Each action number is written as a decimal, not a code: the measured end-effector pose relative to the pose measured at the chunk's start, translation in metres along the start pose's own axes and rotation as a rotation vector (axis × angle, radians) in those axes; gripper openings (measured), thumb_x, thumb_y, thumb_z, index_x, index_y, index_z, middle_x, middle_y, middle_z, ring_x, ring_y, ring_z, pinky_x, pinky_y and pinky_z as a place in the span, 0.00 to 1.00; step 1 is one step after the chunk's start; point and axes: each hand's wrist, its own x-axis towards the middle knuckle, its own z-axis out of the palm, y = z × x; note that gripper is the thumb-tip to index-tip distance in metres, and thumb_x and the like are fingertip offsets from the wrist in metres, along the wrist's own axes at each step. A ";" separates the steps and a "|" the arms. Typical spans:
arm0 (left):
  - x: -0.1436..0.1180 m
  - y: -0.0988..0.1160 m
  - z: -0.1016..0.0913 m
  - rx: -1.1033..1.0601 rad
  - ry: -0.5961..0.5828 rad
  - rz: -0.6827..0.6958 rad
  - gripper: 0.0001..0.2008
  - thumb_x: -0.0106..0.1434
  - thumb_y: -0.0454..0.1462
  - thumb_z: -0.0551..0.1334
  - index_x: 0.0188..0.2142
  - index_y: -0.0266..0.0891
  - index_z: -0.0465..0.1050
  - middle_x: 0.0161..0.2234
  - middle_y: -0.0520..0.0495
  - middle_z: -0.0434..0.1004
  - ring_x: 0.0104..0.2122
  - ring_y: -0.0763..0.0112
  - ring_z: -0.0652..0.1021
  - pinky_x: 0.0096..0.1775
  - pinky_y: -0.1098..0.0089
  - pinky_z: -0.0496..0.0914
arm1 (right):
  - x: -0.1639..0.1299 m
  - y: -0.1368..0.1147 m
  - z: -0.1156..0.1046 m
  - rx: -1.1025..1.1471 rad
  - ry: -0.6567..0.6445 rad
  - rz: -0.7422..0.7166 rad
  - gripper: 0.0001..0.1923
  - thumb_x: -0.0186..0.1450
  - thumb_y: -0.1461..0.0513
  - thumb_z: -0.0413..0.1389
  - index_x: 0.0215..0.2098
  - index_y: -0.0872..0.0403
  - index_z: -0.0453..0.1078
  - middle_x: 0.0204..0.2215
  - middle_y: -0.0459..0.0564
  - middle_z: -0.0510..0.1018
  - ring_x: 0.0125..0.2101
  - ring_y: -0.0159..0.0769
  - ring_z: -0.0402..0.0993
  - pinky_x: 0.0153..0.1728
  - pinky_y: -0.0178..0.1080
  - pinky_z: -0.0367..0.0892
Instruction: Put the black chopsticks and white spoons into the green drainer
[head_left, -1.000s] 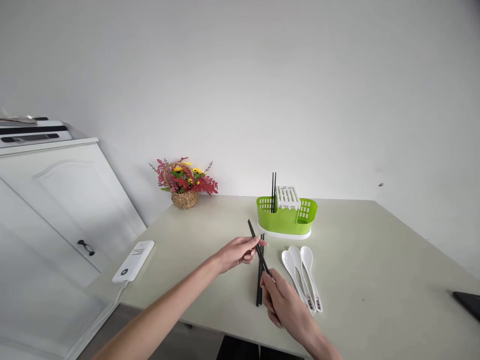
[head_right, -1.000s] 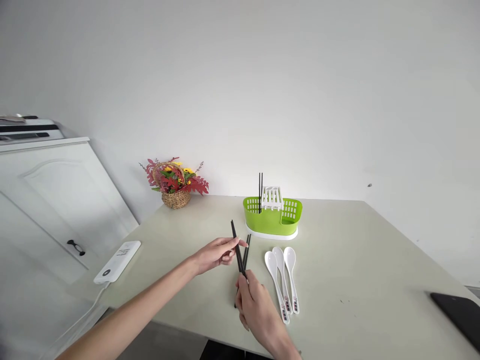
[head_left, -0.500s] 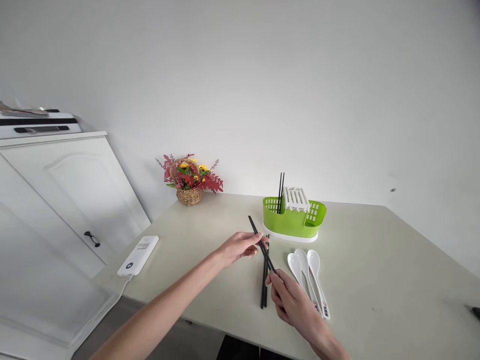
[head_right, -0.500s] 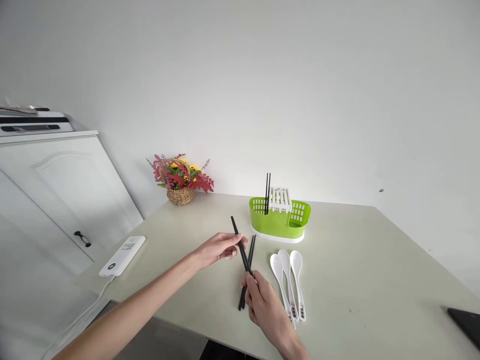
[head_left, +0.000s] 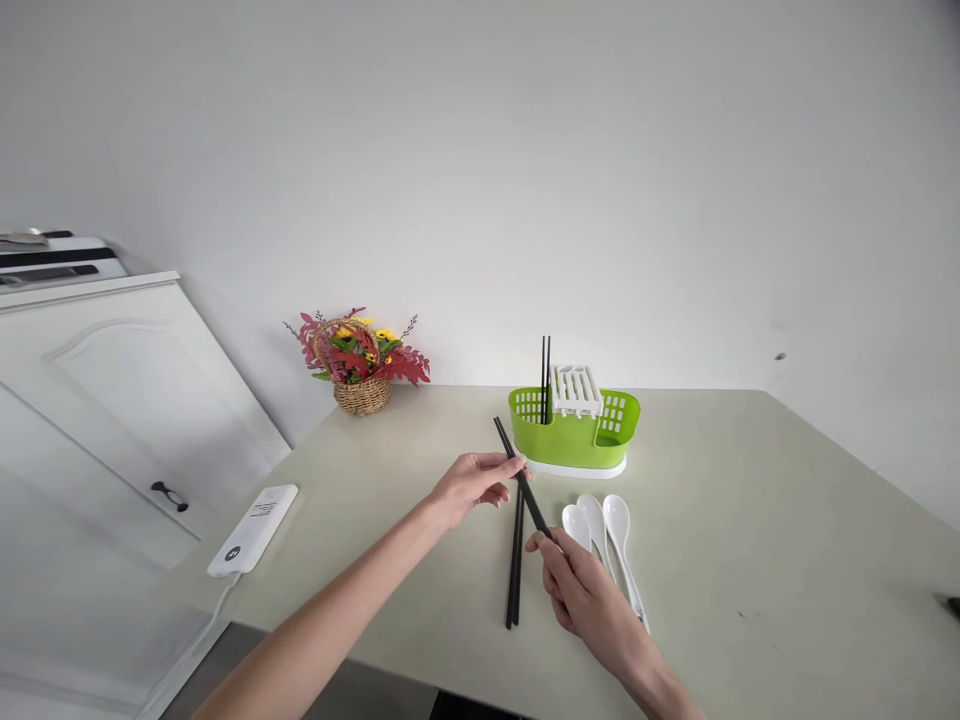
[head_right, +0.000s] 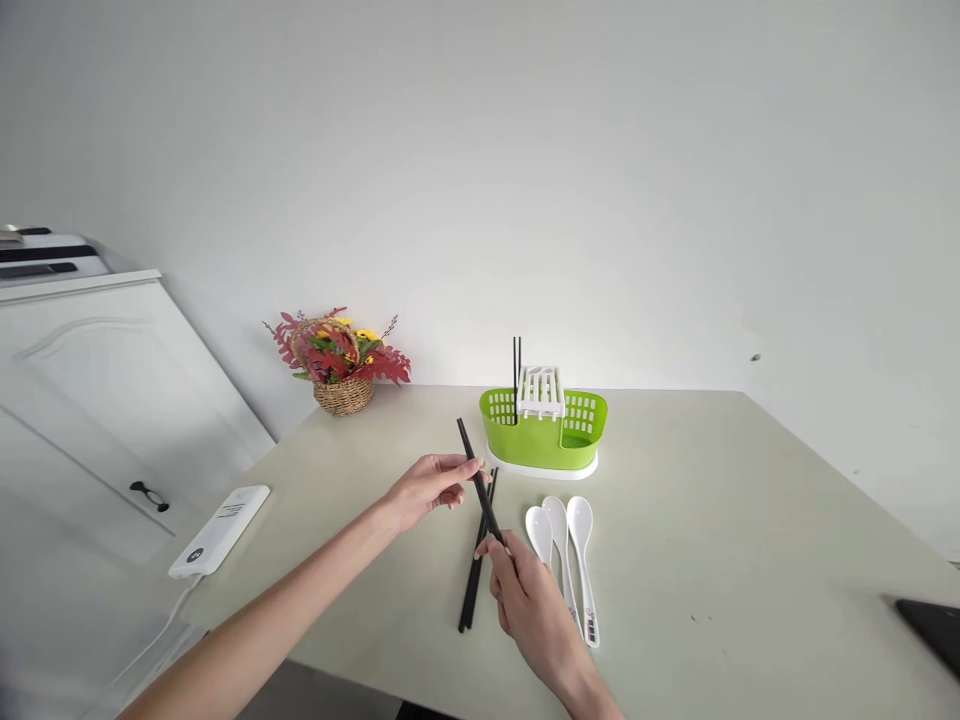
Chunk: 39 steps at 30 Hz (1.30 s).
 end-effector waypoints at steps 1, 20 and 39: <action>0.003 0.002 0.003 0.008 -0.005 0.014 0.24 0.54 0.55 0.74 0.38 0.37 0.85 0.45 0.41 0.84 0.24 0.81 0.73 0.27 0.76 0.67 | 0.000 -0.001 -0.003 0.002 0.007 -0.004 0.28 0.69 0.37 0.48 0.46 0.50 0.69 0.23 0.37 0.55 0.21 0.25 0.48 0.20 0.33 0.49; 0.135 0.091 -0.041 0.042 0.395 0.565 0.26 0.51 0.53 0.76 0.38 0.32 0.82 0.39 0.37 0.86 0.36 0.60 0.86 0.46 0.58 0.81 | -0.041 0.076 -0.160 -0.411 0.555 0.069 0.35 0.64 0.35 0.51 0.54 0.50 0.70 0.18 0.40 0.67 0.19 0.34 0.64 0.24 0.35 0.63; 0.181 0.050 -0.017 0.941 0.473 0.703 0.14 0.67 0.47 0.67 0.43 0.41 0.84 0.45 0.43 0.84 0.48 0.57 0.78 0.53 0.60 0.69 | -0.040 0.073 -0.160 -0.583 0.559 0.078 0.26 0.63 0.37 0.52 0.43 0.46 0.75 0.25 0.46 0.78 0.24 0.35 0.70 0.26 0.33 0.66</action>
